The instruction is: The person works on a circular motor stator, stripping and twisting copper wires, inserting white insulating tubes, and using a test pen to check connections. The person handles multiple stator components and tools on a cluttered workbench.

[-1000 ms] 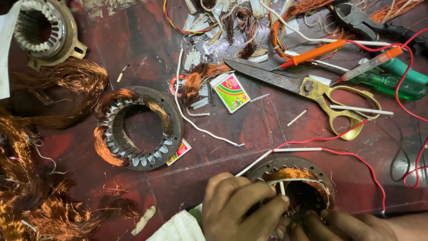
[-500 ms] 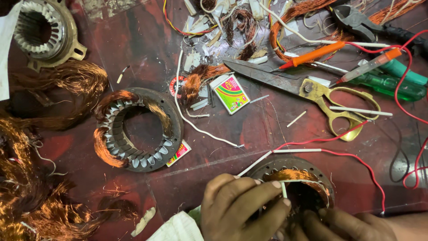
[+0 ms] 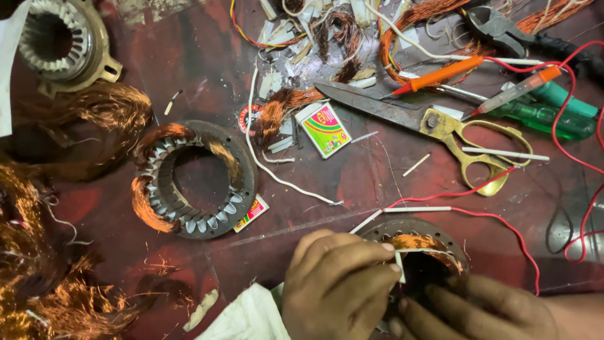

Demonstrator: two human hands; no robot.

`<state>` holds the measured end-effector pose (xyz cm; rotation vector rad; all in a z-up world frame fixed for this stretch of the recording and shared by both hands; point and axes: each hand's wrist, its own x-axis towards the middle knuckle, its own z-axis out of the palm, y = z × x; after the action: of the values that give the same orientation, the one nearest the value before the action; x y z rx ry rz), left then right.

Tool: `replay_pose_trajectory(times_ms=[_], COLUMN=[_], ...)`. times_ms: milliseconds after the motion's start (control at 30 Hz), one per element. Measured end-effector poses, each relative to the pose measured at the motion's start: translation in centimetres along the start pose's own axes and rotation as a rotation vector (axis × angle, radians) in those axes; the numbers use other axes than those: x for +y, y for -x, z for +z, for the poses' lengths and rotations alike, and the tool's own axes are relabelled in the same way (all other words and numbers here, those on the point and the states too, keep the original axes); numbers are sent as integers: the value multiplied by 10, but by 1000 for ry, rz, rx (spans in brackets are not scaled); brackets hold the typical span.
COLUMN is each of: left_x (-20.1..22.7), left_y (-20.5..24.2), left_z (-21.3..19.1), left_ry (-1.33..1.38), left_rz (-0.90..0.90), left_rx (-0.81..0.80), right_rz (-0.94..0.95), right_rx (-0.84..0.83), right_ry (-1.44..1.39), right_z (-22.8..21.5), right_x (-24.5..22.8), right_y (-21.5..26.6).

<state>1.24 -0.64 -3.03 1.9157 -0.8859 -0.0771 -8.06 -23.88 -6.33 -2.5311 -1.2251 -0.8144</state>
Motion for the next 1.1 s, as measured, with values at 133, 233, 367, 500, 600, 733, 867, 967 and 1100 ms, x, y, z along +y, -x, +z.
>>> replay_pose_trajectory(times_ms=[133, 233, 367, 500, 600, 733, 867, 967, 1100], left_x=[5, 7, 4, -5, -3, -1, 0, 2, 7], left_y=[8, 15, 26, 34, 36, 29, 29, 29, 26], left_z=[0, 1, 7, 5, 5, 8, 7, 8, 12], left_ry=[112, 72, -80, -277, -230, -144, -142, -139, -59], left_rz=[-140, -101, 179, 384, 233, 67, 13, -7, -107], left_rx=[104, 220, 237, 134, 84, 142, 139, 149, 190], right_rz=[179, 370, 480, 415, 423, 475, 613, 643, 601], right_rx=[-39, -15, -42, -46, -40, 44, 32, 24, 22], right_ry=[-268, -466, -536, -546, -551, -604, -530, -544, -538], right_z=[-7, -9, -13, -11, -10, -8, -8, -7, -5], right_x=[26, 30, 29, 34, 34, 37, 33, 31, 32], right_y=[-31, -49, -57, -51, -47, -47, -47, -45, -43])
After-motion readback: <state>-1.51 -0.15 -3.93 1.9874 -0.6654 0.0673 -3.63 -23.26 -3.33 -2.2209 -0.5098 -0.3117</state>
